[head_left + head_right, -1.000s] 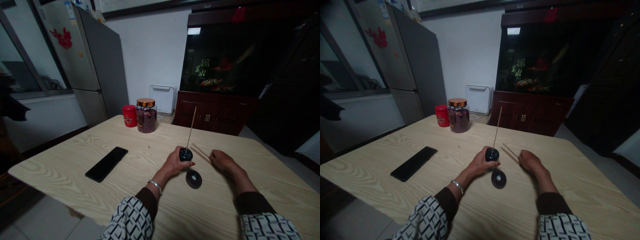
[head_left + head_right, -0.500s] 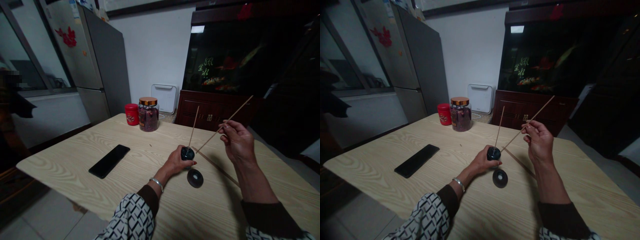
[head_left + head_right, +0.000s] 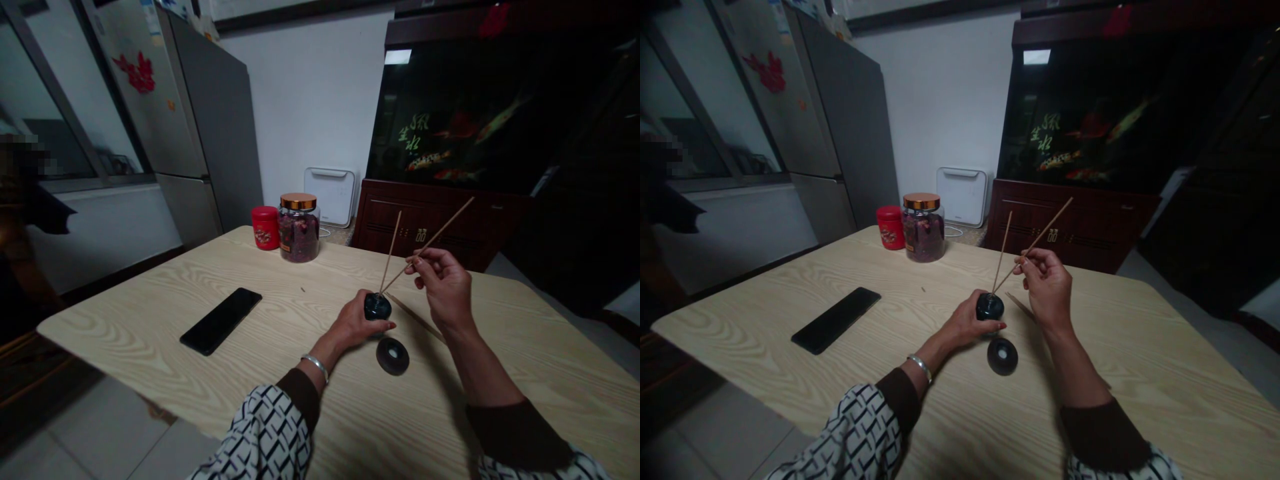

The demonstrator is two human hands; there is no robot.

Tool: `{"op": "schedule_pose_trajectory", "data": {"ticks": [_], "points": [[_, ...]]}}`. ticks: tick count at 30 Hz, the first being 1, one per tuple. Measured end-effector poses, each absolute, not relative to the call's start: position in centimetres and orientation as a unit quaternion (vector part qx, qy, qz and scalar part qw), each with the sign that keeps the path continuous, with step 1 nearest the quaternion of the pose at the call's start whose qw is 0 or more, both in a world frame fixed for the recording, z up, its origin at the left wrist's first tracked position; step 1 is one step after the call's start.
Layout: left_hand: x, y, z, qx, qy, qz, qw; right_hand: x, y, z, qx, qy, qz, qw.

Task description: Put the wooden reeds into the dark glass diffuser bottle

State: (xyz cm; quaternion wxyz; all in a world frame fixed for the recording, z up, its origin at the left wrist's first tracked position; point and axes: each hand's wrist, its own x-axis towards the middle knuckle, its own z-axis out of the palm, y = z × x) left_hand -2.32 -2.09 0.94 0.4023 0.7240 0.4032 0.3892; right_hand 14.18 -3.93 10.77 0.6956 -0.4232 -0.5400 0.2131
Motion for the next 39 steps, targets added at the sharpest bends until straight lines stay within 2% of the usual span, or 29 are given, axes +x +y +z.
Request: {"op": "schedule_pose_trajectory", "data": {"ticks": [6, 10, 12, 16, 18, 29, 39], "points": [[-2.3, -2.2, 1.1, 0.728, 0.393, 0.39, 0.405, 13.8, -3.2, 9.0, -0.473, -0.628, 0.281, 0.551], [-2.4, -2.3, 1.2, 0.724, 0.399, 0.391, 0.405, 17.3, -2.3, 8.4, -0.541, -0.657, 0.225, 0.475], [-2.4, -2.3, 1.2, 0.725, 0.397, 0.39, 0.405, 20.0, -1.9, 7.7, -0.599, -0.687, 0.164, 0.378], [-2.3, -2.1, 0.8, 0.726, 0.395, 0.395, 0.402, 23.4, -1.5, 5.3, -0.703, -0.699, 0.074, 0.111], [-2.3, -2.1, 0.6, 0.726, 0.395, 0.396, 0.4, 23.7, -1.5, 4.3, -0.723, -0.686, 0.071, 0.045], [-2.2, -2.0, 0.7, 0.727, 0.395, 0.395, 0.4, 24.1, -1.1, 2.9, -0.722, -0.68, 0.117, 0.052], [-2.3, -2.1, 1.0, 0.724, 0.403, 0.385, 0.406, 22.8, -1.6, 3.7, -0.737, -0.671, 0.076, 0.036]]}}
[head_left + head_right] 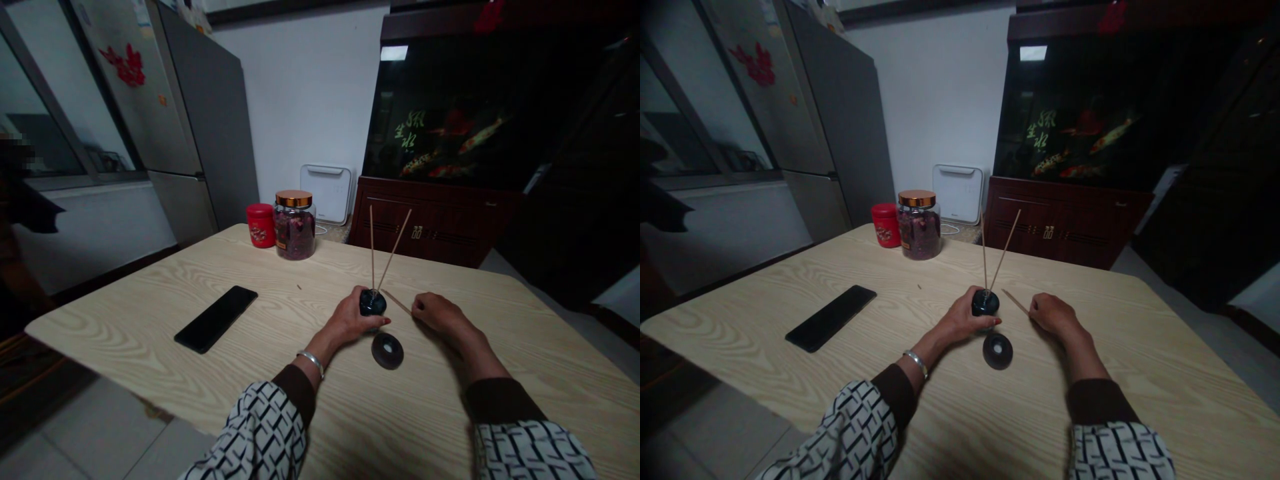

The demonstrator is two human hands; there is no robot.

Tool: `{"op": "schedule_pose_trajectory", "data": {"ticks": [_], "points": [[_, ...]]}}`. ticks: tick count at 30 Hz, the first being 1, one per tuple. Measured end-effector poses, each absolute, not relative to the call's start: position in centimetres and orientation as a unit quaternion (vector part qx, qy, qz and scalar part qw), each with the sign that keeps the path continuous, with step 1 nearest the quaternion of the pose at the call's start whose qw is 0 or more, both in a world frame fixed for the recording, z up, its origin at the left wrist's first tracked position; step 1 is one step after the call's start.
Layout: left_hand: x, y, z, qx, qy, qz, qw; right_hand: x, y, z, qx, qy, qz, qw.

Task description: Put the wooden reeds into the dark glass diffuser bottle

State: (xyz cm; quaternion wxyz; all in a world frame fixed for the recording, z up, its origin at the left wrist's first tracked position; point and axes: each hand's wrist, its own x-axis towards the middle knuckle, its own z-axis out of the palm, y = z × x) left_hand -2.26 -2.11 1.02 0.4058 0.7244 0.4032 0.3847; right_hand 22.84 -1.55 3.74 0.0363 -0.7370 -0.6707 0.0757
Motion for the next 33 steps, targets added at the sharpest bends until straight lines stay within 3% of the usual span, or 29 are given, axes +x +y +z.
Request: {"op": "schedule_pose_trajectory", "data": {"ticks": [5, 8, 10, 14, 17, 24, 33], "points": [[-2.3, -2.2, 1.0, 0.724, 0.403, 0.388, 0.402, 22.4, -1.9, 4.5, -0.74, -0.67, 0.05, 0.035], [-2.3, -2.2, 1.1, 0.726, 0.401, 0.39, 0.4, 22.5, -2.4, 6.6, -0.741, -0.664, 0.02, 0.1], [-2.4, -2.3, 1.1, 0.726, 0.399, 0.39, 0.402, 22.3, -3.0, 8.7, -0.718, -0.661, -0.006, 0.218], [-2.4, -2.3, 1.1, 0.725, 0.393, 0.39, 0.41, 20.4, -4.5, 12.6, -0.57, -0.574, 0.019, 0.588], [-2.4, -2.3, 1.1, 0.725, 0.395, 0.387, 0.41, 18.1, -5.2, 13.9, -0.455, -0.486, 0.075, 0.742], [-2.4, -2.2, 1.0, 0.728, 0.399, 0.385, 0.403, 14.4, -5.2, 13.2, -0.375, -0.468, 0.134, 0.789], [-2.4, -2.4, 1.4, 0.724, 0.397, 0.388, 0.41, 13.3, -4.1, 10.6, -0.434, -0.515, 0.197, 0.713]]}}
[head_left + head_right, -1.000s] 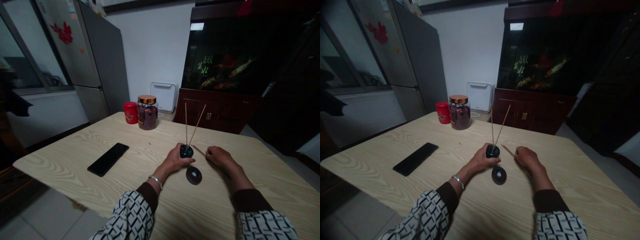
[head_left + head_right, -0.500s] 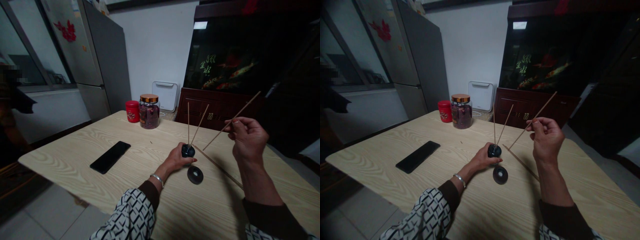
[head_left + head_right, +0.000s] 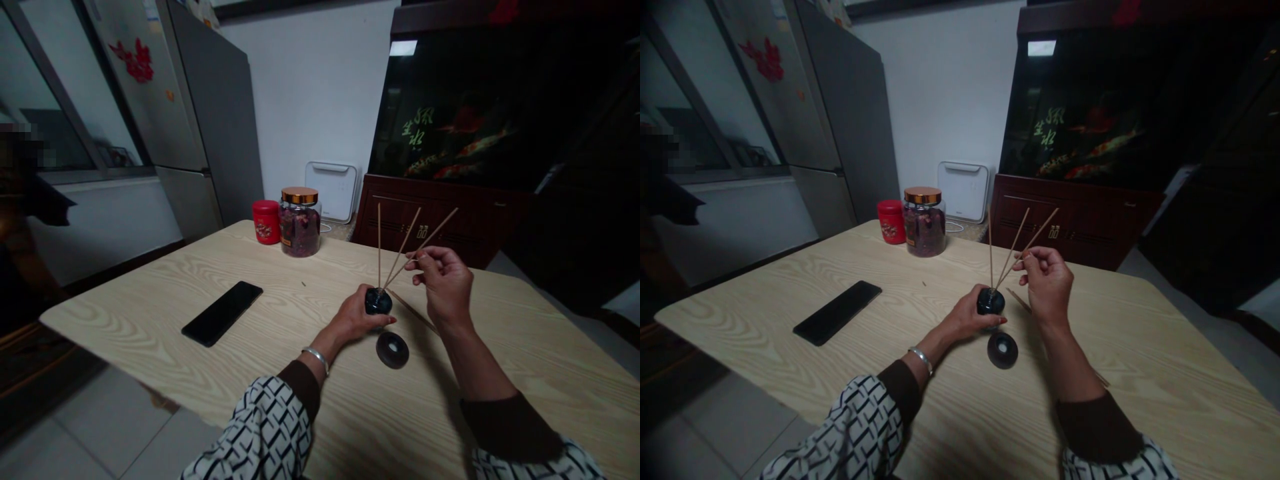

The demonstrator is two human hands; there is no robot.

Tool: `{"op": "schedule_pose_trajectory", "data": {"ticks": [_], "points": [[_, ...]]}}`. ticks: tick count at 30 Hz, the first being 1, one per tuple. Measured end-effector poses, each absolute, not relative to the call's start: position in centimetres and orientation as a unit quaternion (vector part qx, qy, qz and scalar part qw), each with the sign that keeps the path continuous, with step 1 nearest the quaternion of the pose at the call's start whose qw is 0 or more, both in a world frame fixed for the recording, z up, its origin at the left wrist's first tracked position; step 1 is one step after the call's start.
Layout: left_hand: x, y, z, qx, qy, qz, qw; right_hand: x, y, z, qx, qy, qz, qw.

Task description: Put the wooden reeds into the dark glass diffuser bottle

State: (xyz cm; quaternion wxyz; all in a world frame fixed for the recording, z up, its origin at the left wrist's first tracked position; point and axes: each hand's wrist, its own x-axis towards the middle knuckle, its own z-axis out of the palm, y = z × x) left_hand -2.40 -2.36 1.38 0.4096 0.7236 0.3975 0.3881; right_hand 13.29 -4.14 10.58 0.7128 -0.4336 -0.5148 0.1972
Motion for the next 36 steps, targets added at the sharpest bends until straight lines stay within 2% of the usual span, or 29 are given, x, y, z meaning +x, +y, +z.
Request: {"op": "schedule_pose_trajectory", "data": {"ticks": [5, 8, 14, 17, 31, 34, 36], "points": [[-2.4, -2.2, 1.2, 0.726, 0.39, 0.396, 0.404, 14.3, -3.4, 9.2, -0.51, -0.581, 0.277, 0.571], [-2.3, -2.2, 1.0, 0.724, 0.388, 0.4, 0.406, 17.0, -2.8, 8.5, -0.575, -0.629, 0.236, 0.468], [-2.4, -2.3, 1.2, 0.722, 0.389, 0.399, 0.41, 21.9, -1.8, 5.5, -0.706, -0.7, 0.07, 0.084], [-2.4, -2.3, 1.1, 0.721, 0.393, 0.397, 0.411, 22.1, -1.9, 4.4, -0.724, -0.687, 0.062, -0.001], [-2.4, -2.3, 1.1, 0.728, 0.393, 0.393, 0.402, 22.5, -1.6, 3.7, -0.725, -0.68, 0.103, 0.037], [-2.4, -2.3, 1.0, 0.73, 0.39, 0.395, 0.4, 23.0, -1.7, 5.2, -0.721, -0.682, 0.084, 0.09], [-2.4, -2.2, 0.9, 0.729, 0.387, 0.396, 0.401, 23.3, -2.2, 7.3, -0.704, -0.684, 0.065, 0.18]]}}
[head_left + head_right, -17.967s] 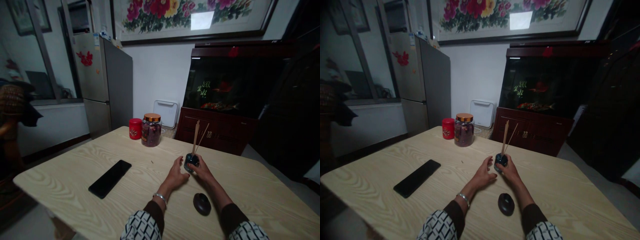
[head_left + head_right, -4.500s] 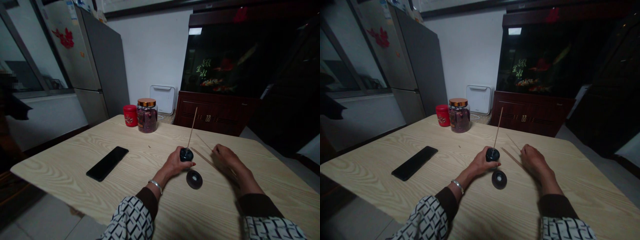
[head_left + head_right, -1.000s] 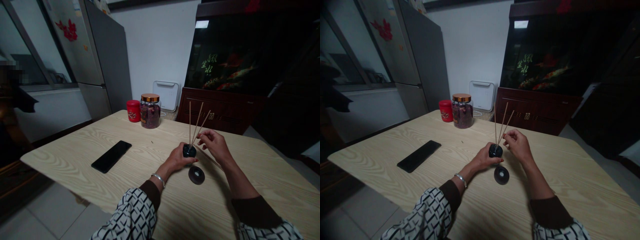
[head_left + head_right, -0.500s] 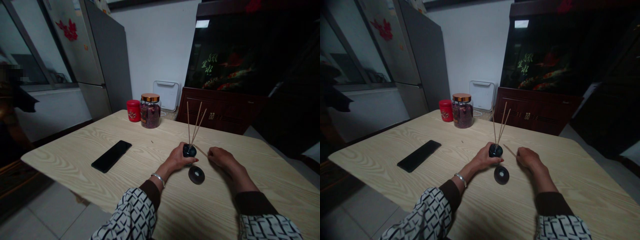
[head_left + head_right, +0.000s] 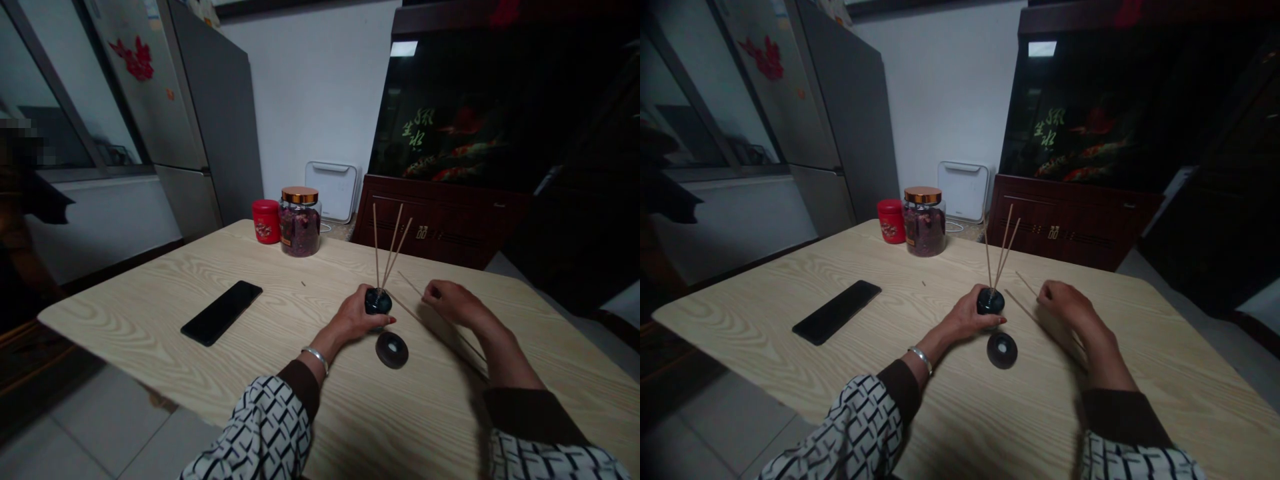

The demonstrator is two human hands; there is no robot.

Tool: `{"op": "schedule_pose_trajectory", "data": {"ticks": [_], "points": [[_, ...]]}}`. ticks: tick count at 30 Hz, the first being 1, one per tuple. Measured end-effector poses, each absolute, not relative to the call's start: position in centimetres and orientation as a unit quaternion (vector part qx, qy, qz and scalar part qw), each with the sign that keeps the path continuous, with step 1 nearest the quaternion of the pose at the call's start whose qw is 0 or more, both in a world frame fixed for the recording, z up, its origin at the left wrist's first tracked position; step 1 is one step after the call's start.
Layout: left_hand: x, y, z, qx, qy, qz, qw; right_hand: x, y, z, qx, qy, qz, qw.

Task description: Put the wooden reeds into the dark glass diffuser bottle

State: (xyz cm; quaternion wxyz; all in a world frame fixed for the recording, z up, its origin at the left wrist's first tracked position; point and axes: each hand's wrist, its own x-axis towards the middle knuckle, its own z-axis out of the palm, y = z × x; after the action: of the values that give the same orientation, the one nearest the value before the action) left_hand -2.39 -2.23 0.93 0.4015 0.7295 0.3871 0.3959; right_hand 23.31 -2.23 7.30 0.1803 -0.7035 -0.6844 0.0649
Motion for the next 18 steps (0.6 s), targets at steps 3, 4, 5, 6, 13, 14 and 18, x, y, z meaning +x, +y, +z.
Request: {"op": "schedule_pose_trajectory", "data": {"ticks": [3, 4, 5, 6, 13, 14, 18], "points": [[-2.4, -2.1, 0.8, 0.726, 0.385, 0.397, 0.408, 22.8, -3.8, 11.4, -0.636, -0.634, 0.068, 0.436], [-2.4, -2.1, 0.8, 0.726, 0.384, 0.396, 0.411, 22.3, -4.4, 12.7, -0.597, -0.591, 0.087, 0.535], [-2.4, -2.1, 0.8, 0.725, 0.384, 0.396, 0.413, 21.6, -5.1, 13.8, -0.55, -0.545, 0.116, 0.622], [-2.4, -2.1, 0.8, 0.725, 0.383, 0.396, 0.414, 20.9, -5.6, 14.6, -0.498, -0.502, 0.145, 0.692], [-2.4, -2.2, 1.0, 0.725, 0.39, 0.394, 0.409, 16.8, -5.6, 14.4, -0.388, -0.454, 0.219, 0.771], [-2.4, -2.2, 1.0, 0.725, 0.389, 0.395, 0.41, 16.6, -5.3, 14.0, -0.391, -0.46, 0.214, 0.768], [-2.4, -2.2, 1.0, 0.724, 0.387, 0.397, 0.411, 16.1, -4.8, 13.1, -0.399, -0.484, 0.2, 0.753]]}}
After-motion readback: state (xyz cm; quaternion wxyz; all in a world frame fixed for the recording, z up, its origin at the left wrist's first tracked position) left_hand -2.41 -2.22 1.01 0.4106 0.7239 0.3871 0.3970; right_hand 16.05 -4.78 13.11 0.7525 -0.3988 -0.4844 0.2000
